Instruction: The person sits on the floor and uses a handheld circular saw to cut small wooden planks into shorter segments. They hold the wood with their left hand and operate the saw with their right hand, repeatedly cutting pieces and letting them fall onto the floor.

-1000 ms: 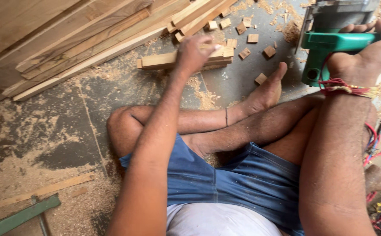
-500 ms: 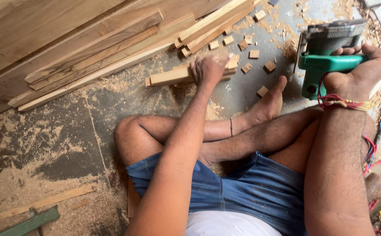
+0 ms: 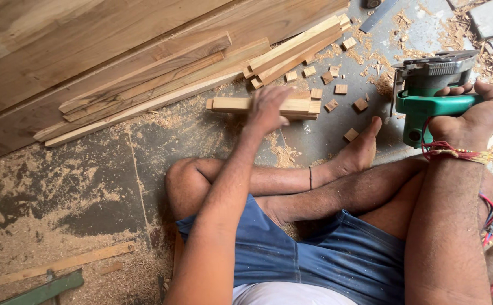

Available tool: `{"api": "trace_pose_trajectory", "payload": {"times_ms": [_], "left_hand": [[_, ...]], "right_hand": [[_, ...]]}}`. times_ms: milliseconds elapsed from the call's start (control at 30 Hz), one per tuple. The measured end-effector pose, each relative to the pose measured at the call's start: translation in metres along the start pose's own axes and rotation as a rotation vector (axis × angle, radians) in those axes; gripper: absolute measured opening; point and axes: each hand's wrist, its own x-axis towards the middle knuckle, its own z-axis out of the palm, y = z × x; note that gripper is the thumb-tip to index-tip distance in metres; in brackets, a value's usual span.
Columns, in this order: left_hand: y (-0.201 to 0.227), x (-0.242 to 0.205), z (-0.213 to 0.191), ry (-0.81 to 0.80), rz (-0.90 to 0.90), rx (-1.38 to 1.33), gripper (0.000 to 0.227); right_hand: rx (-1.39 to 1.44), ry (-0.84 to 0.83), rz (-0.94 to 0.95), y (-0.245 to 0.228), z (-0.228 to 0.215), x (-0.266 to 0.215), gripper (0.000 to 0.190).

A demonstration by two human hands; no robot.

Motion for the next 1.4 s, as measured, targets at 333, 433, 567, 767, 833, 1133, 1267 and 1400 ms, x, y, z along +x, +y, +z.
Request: {"api": "trace_pose_trajectory", "payload": {"times_ms": [333,433,567,767,833,1133,1267,1400], "left_hand": [[-0.052,-0.004,-0.027,-0.276,-0.109,-0.012,0.089],[-0.043,0.001,-0.04,-0.411,-0.099,-0.103,0.083],[-0.03,0.004,-0.053,-0.237,0.074,0.024,0.062],[-0.017,-0.011,-0.037,-0.193,0.044,-0.003,0.095],[-0.023,-0.017,-0.02,-0.136,0.115,0.157,0.113],[-0.068,-0.016,0.031,0.172,0.272,0.362,0.08],[-0.062,-0.026,0.022,0.135,0.349,0.227,0.071],[-0.042,-0.038,-0.003,0.108,0.331,0.198,0.066]], "right_hand": [[-0.046,-0.023,-0.02,0.007,0.019,-0.017,0.014],[-0.043,-0.016,0.018,0.005,0.019,-0.017,0.011],[-0.029,-0.015,0.032,0.005,0.019,-0.014,0.011],[-0.011,0.004,0.054,0.001,0.017,-0.009,0.012],[0.007,0.001,0.062,0.001,0.014,-0.011,0.011],[-0.041,0.029,0.024,0.005,0.025,-0.023,0.01],[-0.019,0.021,0.021,0.005,0.022,-0.02,0.01],[-0.03,0.012,0.026,0.004,0.025,-0.02,0.009]]}}
